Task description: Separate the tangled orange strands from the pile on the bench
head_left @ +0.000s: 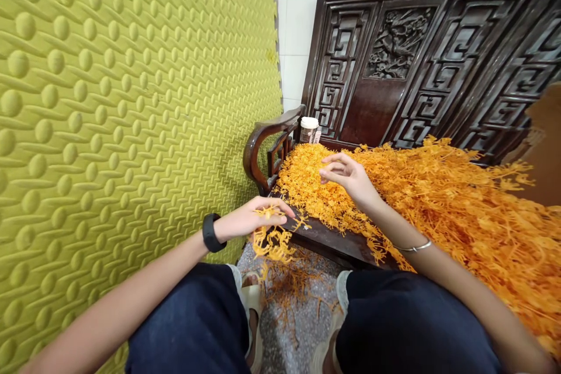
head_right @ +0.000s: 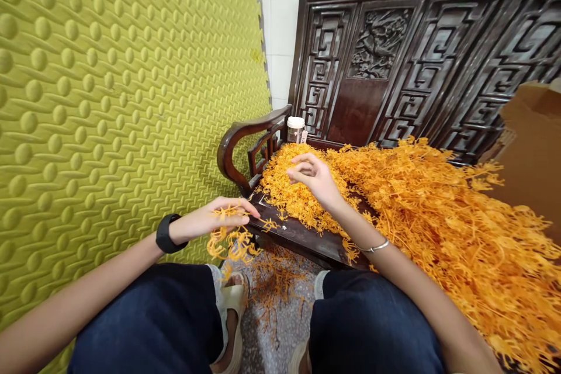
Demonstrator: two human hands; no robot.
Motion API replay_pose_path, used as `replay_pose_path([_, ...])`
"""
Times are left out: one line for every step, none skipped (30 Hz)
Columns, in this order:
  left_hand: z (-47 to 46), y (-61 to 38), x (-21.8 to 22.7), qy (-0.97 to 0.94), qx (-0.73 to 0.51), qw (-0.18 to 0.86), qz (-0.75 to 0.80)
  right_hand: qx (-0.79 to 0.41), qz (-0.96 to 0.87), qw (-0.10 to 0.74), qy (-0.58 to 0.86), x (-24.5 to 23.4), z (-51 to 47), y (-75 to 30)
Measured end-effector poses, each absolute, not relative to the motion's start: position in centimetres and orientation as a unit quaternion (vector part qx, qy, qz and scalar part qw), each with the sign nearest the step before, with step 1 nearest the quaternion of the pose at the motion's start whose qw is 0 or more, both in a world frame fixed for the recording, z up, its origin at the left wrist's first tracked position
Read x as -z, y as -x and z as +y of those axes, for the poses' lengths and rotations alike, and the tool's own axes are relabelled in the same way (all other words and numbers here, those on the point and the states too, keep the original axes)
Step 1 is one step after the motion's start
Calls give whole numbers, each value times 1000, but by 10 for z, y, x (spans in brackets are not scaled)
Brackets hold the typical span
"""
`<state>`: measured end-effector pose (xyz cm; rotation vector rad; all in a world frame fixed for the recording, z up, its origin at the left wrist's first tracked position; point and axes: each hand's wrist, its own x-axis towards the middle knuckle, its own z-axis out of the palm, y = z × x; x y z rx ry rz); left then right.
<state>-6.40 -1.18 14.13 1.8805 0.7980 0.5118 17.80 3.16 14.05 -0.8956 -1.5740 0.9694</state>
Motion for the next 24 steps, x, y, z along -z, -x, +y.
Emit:
replay_pose_path([-11,64,-142,-772,-222,494,332,-354,-668,529,385,-136,36,-181])
replay_pose_path([-11,63,-142,-770,-232,494,331,-300,-682,538,395,-133,40,-183])
replay_pose_path([-11,63,-143,-767,-238,495,332,-244,-696,543,401,-129,45,-185])
replay_pose_path([-11,62,-143,-760,-242,501,336,-188,-710,544,406,-126,49,-187])
replay_pose_path([-11,62,-143,-752,-244,509,341,-134,-719,544,410,-124,53,-190])
replay_pose_path([-11,62,-143,-743,-246,518,346,-85,-725,545,413,-121,58,-193])
replay_pose_path([-12,62,-143,-735,-250,525,348,-43,-727,545,416,-117,64,-197])
replay_pose_path([-12,62,-142,-730,-258,530,347,-11,-728,541,421,-113,71,-201])
replay_pose_path([-12,62,-142,-726,-269,530,345,12,-731,530,429,-109,78,-206])
replay_pose_path([-12,62,-142,-725,-281,528,342,28,-736,510,445,-104,86,-210])
replay_pose_path([-11,62,-142,-725,-292,523,341,36,-740,481,468,-99,93,-214])
replay_pose_path([-11,62,-142,-726,-303,516,340,38,-744,448,494,-95,98,-217])
replay_pose_path([-11,61,-142,-727,-312,509,339,34,-746,418,517,-91,102,-217])
replay_pose_path([-11,61,-143,-729,-319,502,339,22,-749,397,531,-90,102,-216])
replay_pose_path([-11,61,-143,-730,-324,497,340,3,-753,388,532,-91,100,-213])
replay_pose_path([-11,60,-143,-731,-327,493,341,-24,-761,389,518,-94,95,-207])
replay_pose_path([-11,60,-144,-731,-328,490,342,-57,-771,400,491,-100,87,-200])
replay_pose_path([-11,59,-144,-731,-329,488,345,-95,-781,414,458,-108,77,-191])
replay_pose_path([-11,59,-144,-731,-329,485,348,-138,-786,427,425,-117,65,-182])
replay_pose_path([-11,59,-143,-731,-330,482,352,-184,-789,435,393,-127,52,-173])
replay_pose_path([-11,59,-143,-730,-332,480,357,-230,-790,428,374,-137,39,-165])
replay_pose_path([-10,59,-142,-727,-336,477,361,-271,-796,407,357,-145,27,-158])
replay_pose_path([-10,59,-141,-725,-342,474,365,-300,-805,376,346,-153,17,-152])
replay_pose_path([-10,59,-141,-723,-348,470,367,-314,-820,336,342,-158,8,-147])
